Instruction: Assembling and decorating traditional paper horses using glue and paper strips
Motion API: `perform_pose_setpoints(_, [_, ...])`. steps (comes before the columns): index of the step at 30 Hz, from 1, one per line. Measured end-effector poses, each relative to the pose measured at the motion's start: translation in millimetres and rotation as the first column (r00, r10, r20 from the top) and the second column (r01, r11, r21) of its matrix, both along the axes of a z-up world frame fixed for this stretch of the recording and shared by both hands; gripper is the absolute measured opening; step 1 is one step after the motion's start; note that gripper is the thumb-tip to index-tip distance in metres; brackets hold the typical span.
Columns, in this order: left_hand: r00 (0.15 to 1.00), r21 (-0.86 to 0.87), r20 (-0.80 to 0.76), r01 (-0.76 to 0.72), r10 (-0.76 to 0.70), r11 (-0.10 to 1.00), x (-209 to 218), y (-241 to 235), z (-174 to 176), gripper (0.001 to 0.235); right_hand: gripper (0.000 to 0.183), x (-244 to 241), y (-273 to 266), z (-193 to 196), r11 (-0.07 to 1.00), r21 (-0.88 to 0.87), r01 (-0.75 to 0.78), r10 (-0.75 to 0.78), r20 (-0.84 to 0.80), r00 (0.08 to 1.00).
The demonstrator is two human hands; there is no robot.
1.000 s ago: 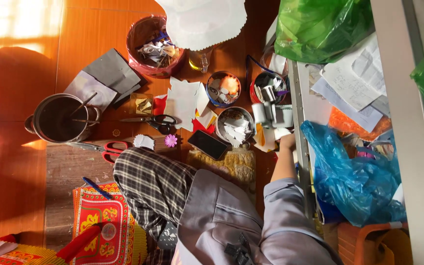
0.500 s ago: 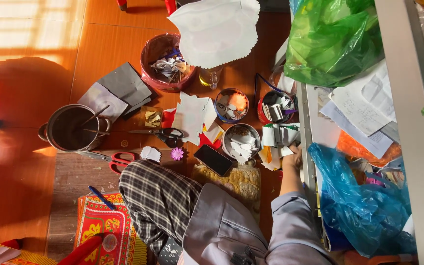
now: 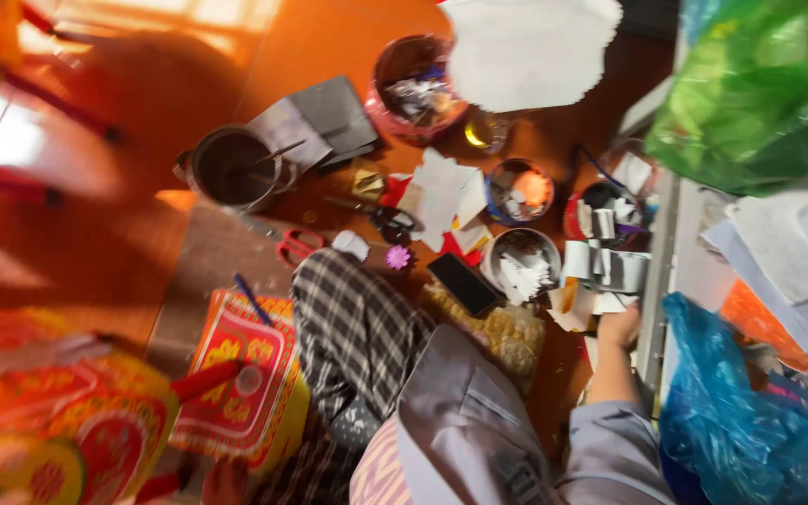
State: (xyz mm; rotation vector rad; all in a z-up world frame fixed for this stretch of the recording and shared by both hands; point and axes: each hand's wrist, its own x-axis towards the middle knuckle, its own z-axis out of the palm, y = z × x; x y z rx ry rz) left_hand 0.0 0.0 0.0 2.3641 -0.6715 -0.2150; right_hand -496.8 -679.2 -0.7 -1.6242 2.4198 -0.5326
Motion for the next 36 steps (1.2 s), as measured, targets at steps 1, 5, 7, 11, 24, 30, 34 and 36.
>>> perform_pose_setpoints(1, [1.0,0.007,0.007,-0.029,0.029,1.0,15,-36,-12,0.048,0.027,-16,-6,-16,0.989,-0.096,-0.114,0.103,-0.118,0.988])
perform_pose_setpoints(5, [0.576,-0.149,-0.721,-0.672,0.385,0.726,1,-85,67,0.029,0.053,-33,-1,-30,0.961,-0.224,-0.161,0.24,0.393,0.888])
perform_pose_setpoints(7, [0.458,-0.073,-0.787,-0.733,0.412,0.676,2,-98,82,0.034,0.036,0,31,24,0.998,0.06,-0.005,-0.031,0.584,0.811])
perform_pose_setpoints(11, [0.571,-0.092,-0.713,-0.653,0.408,0.752,4,-92,69,0.026,0.034,-5,34,-3,0.875,0.453,0.172,-0.467,0.692,0.551])
perform_pose_setpoints(24, [0.728,-0.196,-0.654,-0.427,0.207,0.883,-8,-140,119,0.023,0.022,403,268,257,0.239,-0.007,-0.971,0.294,0.953,0.066])
perform_pose_setpoints(30, [0.741,-0.478,-0.658,-0.551,0.136,0.684,-39,-191,212,0.037,0.014,432,325,184,-0.253,-0.169,-0.953,0.379,0.889,-0.258])
perform_pose_setpoints(34, [0.678,-0.479,-0.688,-0.693,0.26,0.54,-66,-188,167,0.037,0.008,419,341,162,-0.275,-0.148,-0.95,0.227,0.95,-0.214])
perform_pose_setpoints(36, [0.64,-0.468,-0.712,-0.739,0.288,0.486,-75,-190,181,0.041,0.009,413,341,163,-0.322,-0.177,-0.93,0.21,0.945,-0.253])
